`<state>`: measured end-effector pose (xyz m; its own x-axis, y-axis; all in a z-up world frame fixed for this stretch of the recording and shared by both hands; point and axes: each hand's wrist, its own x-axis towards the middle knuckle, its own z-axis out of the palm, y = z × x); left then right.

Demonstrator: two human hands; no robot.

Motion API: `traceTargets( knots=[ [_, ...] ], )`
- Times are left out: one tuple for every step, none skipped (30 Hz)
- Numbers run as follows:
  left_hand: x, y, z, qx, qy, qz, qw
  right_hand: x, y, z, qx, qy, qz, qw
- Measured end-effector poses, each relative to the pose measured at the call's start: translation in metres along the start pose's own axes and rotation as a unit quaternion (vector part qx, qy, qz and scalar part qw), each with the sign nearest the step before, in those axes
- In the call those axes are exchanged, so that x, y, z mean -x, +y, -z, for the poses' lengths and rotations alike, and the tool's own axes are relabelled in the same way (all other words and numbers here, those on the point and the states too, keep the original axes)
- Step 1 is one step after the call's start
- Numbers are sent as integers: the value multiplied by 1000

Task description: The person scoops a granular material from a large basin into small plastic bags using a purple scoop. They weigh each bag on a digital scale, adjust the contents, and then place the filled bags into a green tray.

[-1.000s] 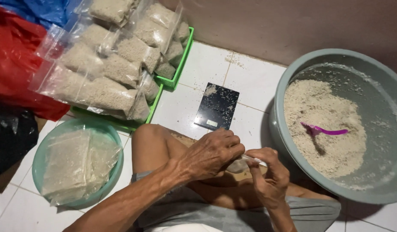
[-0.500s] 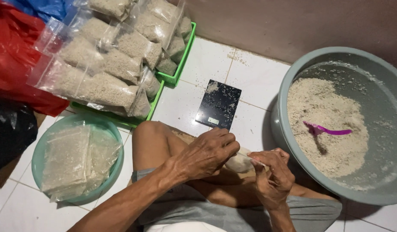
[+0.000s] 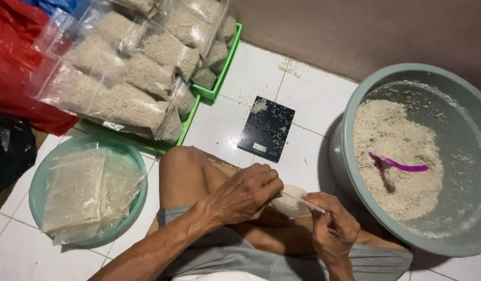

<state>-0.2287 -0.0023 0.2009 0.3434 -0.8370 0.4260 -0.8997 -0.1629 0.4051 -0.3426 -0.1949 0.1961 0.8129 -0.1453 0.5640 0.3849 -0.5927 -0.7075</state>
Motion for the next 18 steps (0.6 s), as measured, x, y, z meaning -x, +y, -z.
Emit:
traceTargets(
  knots=[
    [1, 0, 3, 31, 31, 5, 999, 0, -3, 0, -5, 3, -27, 1000],
    [1, -3, 7, 58, 62, 9, 996, -3, -5, -2, -12, 7, -50, 999],
    [5, -7, 2, 56, 64, 10, 996, -6, -3, -3, -13, 6, -48, 999],
    [10, -9, -5, 63, 77, 23, 995, -7, -3, -3, -21, 7, -43, 999],
    [15, -12, -11, 70, 89, 37, 993, -8, -3, -4, -28, 8, -38, 999],
    [12, -10, -4, 70, 91, 38, 993, -11, -4, -4, -28, 5, -37, 999],
    [10, -8, 4, 80, 104, 26, 991, -13, -5, -5, -39, -2, -48, 998],
    [8, -7, 12, 89, 118, 16, 989, -17, -7, -6, -51, -11, -58, 997],
    [8, -7, 15, 89, 121, 19, 988, -20, -10, -7, -51, -16, -57, 997],
    [8, -8, 21, 98, 127, 22, 987, -24, -12, -10, -59, -1, -58, 997],
    [9, -9, 26, 107, 133, 24, 985, -28, -15, -13, -67, 13, -59, 996],
    [13, -13, 28, 97, 137, 29, 985, -32, -14, -12, -76, 8, -52, 996],
    [18, -17, 29, 153, 125, 81, 977, -36, -13, -12, -61, 4, -62, 996],
    [22, -19, 30, 210, 112, 133, 962, -40, -13, -11, -46, -3, -74, 996],
    [29, -20, 21, 203, 118, 140, 962, -42, -9, -10, -53, -10, -69, 996],
    [35, -21, 11, 224, 104, 170, 954, -44, -6, -10, -63, -10, -72, 995],
    [42, -24, 2, 246, 89, 199, 945, -46, -1, -10, -73, -10, -75, 994],
    [41, -19, 1, 241, 95, 203, 944, -53, -4, -13, -77, -15, -71, 994]
  ],
)
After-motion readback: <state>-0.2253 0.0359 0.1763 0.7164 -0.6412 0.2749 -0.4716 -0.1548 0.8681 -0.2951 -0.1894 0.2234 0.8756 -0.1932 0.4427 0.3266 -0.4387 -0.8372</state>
